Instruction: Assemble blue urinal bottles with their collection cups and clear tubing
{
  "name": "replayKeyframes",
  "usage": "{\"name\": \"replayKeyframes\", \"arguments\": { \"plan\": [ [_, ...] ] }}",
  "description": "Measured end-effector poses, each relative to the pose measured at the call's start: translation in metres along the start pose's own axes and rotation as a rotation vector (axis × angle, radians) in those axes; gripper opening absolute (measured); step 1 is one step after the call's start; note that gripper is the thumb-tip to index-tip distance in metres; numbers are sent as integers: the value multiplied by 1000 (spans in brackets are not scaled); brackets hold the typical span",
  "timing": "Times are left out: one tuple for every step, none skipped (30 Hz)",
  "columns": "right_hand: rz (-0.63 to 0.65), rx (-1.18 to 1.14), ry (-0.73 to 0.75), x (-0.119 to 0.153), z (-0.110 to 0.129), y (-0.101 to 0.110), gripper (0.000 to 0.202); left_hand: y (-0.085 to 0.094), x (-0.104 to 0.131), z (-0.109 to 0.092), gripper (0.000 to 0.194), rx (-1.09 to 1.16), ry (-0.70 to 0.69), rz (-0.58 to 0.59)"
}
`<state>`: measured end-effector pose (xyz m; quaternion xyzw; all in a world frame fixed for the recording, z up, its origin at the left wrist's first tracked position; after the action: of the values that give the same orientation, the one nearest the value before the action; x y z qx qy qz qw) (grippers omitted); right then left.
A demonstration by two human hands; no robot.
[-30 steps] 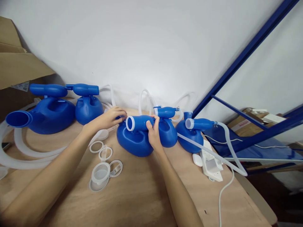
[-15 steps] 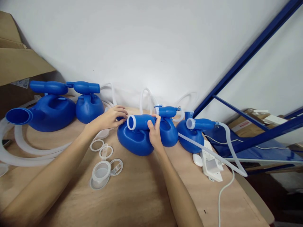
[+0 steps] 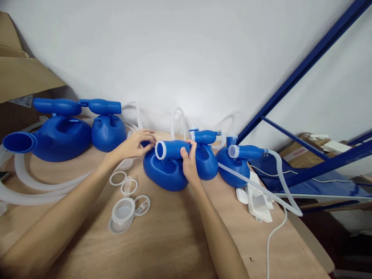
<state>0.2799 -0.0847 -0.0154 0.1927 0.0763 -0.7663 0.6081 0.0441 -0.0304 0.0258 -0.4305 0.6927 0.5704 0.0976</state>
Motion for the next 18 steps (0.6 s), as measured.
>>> {"name": "replayKeyframes", "arguments": {
  "plan": [
    [1, 2, -1, 0, 0, 0, 45, 0, 0, 0, 20, -1, 5, -4],
    [0, 8, 0, 0, 1, 0, 45, 0, -1, 0, 22, -4, 9, -8],
    [-3, 14, 0, 0, 1, 0, 44, -1, -1, 1, 23, -9, 13, -10],
    [-5, 17, 1, 1, 2, 0, 44, -2, -1, 1, 24, -14, 15, -10],
    [-6, 17, 2, 1, 2, 0, 44, -2, -1, 2, 24, -18, 16, -7],
    [-4, 14, 3, 1, 2, 0, 44, -3, -2, 3, 23, -21, 17, -1],
    [0, 11, 4, 1, 2, 0, 44, -4, -2, 4, 21, -23, 17, 5],
    [5, 9, 5, 1, 2, 0, 44, -4, -1, 5, 20, -24, 17, 12],
    [8, 9, 8, 1, 2, 0, 44, -4, -1, 6, 18, -25, 17, 18],
    [9, 12, 12, 1, 2, 0, 45, -4, -1, 6, 18, -27, 18, 23],
    [8, 17, 16, 1, 2, 0, 45, -4, -1, 6, 18, -28, 17, 27],
    [6, 20, 18, 1, 2, 0, 45, -3, 0, 6, 19, -30, 17, 30],
    [4, 20, 18, 1, 2, 0, 45, -3, 0, 5, 20, -33, 16, 33],
    [3, 18, 16, 1, 2, 0, 45, -2, 0, 4, 21, -36, 15, 36],
    [3, 17, 11, 1, 2, 0, 45, -2, 0, 4, 22, -39, 14, 39],
    [4, 16, 8, 1, 2, 0, 45, -1, 0, 3, 22, -42, 13, 43],
    [5, 14, 5, 1, 2, 0, 45, -1, 1, 3, 22, -44, 11, 49],
    [3, 12, 5, 1, 1, 0, 45, -1, 1, 2, 21, -46, 8, 54]
  ]
}}
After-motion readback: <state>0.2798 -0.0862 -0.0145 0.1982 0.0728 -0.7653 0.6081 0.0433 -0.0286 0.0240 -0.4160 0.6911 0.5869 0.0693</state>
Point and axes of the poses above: each hand's wrist, its own x-axis away from the middle knuckle, its own y-axis out of the back of the hand, z = x × y, the point moved 4 cm from there along -x, towards the middle knuckle, and after that the axes turned 3 degrees about x, right-handed, at the moved point
